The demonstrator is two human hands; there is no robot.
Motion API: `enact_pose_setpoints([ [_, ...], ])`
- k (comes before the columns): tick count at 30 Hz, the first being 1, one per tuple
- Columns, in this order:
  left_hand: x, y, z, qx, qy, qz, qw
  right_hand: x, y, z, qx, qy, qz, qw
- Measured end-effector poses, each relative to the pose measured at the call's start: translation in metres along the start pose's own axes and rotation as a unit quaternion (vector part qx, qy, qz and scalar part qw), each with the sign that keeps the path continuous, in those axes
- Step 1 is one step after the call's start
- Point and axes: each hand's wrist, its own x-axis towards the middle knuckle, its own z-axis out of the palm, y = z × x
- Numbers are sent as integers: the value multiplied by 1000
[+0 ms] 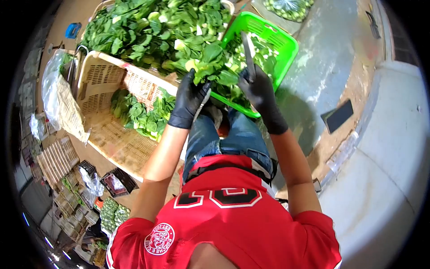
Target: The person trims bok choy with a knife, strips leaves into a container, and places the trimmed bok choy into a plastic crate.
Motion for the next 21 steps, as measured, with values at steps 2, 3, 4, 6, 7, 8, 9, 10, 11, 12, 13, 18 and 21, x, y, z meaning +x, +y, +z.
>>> enact_pose_setpoints([
  [2, 9, 2, -16, -64, 67, 12, 996, -5, -2, 3, -1, 16, -67, 998],
  [3, 12, 10, -21, -69, 63, 40, 995, -3, -8, 4, -13, 14, -46, 999],
  [4, 17, 23, -25, -74, 59, 70, 993, -4, -11, 2, -25, 12, -28, 999],
  [6, 32, 83, -24, -43, 61, 123, 990, -6, 0, 4, 5, 24, 17, 1000],
  [7, 61, 126, -44, -61, 27, 154, 986, -6, 1, 2, 115, -2, 157, 981],
  [8, 94, 177, -65, -78, -8, 179, 981, -8, 3, 3, 164, 14, 170, 972],
  [9, 86, 235, -38, -5, -20, 320, 947, -8, 3, 5, 155, 26, 151, 976],
  [10, 76, 285, -33, -10, -44, 319, 947, -3, 2, 9, 145, 21, 146, 978],
  [11, 80, 325, -39, 73, 1, 419, 905, -4, 2, 9, 131, 16, 148, 980],
  [12, 72, 349, -41, 47, 114, 429, 895, -10, 2, 8, 111, 7, 157, 981],
  [13, 73, 370, -57, 77, 92, 495, 861, -11, 4, 11, 100, -1, 192, 976],
  [18, 65, 302, -174, 348, 181, 571, 721, -16, 43, 29, -16, -74, 265, 961],
  [21, 116, 168, -323, 579, 216, 372, 692, -24, 61, 36, -64, -119, 307, 942],
])
